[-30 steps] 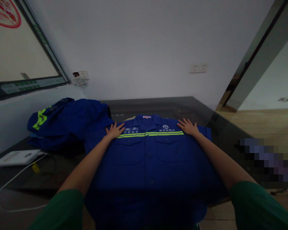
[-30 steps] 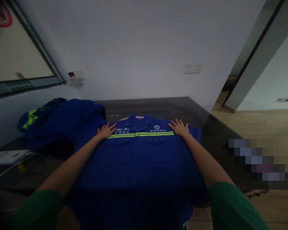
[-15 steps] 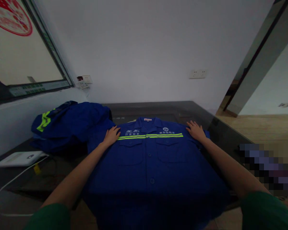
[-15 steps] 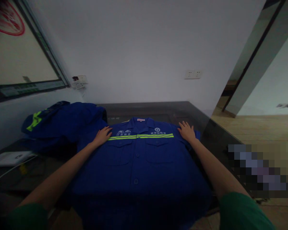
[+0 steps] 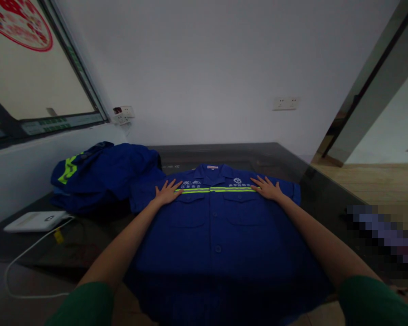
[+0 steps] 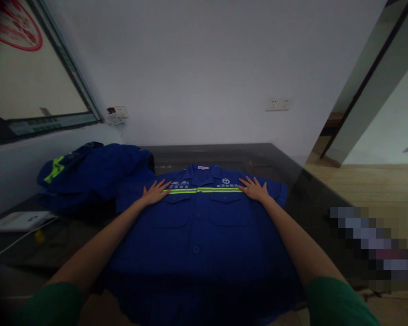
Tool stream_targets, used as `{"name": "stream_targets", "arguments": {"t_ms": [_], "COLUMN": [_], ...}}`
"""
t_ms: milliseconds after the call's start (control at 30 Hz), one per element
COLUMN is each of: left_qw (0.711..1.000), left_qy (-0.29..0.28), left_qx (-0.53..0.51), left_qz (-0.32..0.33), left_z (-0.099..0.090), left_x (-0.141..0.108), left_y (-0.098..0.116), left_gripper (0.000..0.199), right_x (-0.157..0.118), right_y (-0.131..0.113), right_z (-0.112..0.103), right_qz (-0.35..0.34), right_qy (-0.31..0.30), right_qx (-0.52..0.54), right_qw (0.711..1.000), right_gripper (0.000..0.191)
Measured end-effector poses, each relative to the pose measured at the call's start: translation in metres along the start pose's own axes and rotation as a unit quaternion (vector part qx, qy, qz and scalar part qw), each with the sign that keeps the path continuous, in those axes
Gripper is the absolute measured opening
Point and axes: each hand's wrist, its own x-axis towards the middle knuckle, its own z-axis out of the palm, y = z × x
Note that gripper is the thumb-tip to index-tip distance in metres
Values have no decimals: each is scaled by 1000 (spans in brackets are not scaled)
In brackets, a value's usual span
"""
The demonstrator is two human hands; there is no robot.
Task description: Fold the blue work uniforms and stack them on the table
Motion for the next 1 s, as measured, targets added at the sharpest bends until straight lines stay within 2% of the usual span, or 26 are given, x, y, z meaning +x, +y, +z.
{"name": "stream_targets", "arguments": {"t_ms": [300,500,600,667,733,800,900,1000], "left_qw": [1000,1000,999,996,994,997,1000,999], "left_qy": [-3,7,40,80,95,66,11,27], "left_qx": [3,4,22,41,45,30,13,23], "left_qz": [1,9,5,14,28,28,9,-8], "left_z": [-1,-3,-5,-6,-5,-5,-4,-2], "left_x": [37,46,36,23,9,-3,-16,-26], "left_y": [4,6,12,17,21,25,30,40], "left_gripper": [68,65,62,59,57,58,63,61], "right_x": [32,35,27,18,6,-8,-25,-34], "right_y": [2,0,-8,-18,-30,-42,-54,-58], "right_z": [-7,-10,-15,-17,-18,-16,-10,-5], "right_qz": [10,18,33,27,3,-13,-11,-9], "right_qy": [-5,-1,12,48,81,75,18,4], "right_qx": [-2,-15,-30,-35,-18,16,29,9], "right_qw": [1000,1000,999,998,997,997,999,1000], "right_gripper": [62,59,59,59,60,62,68,69]}}
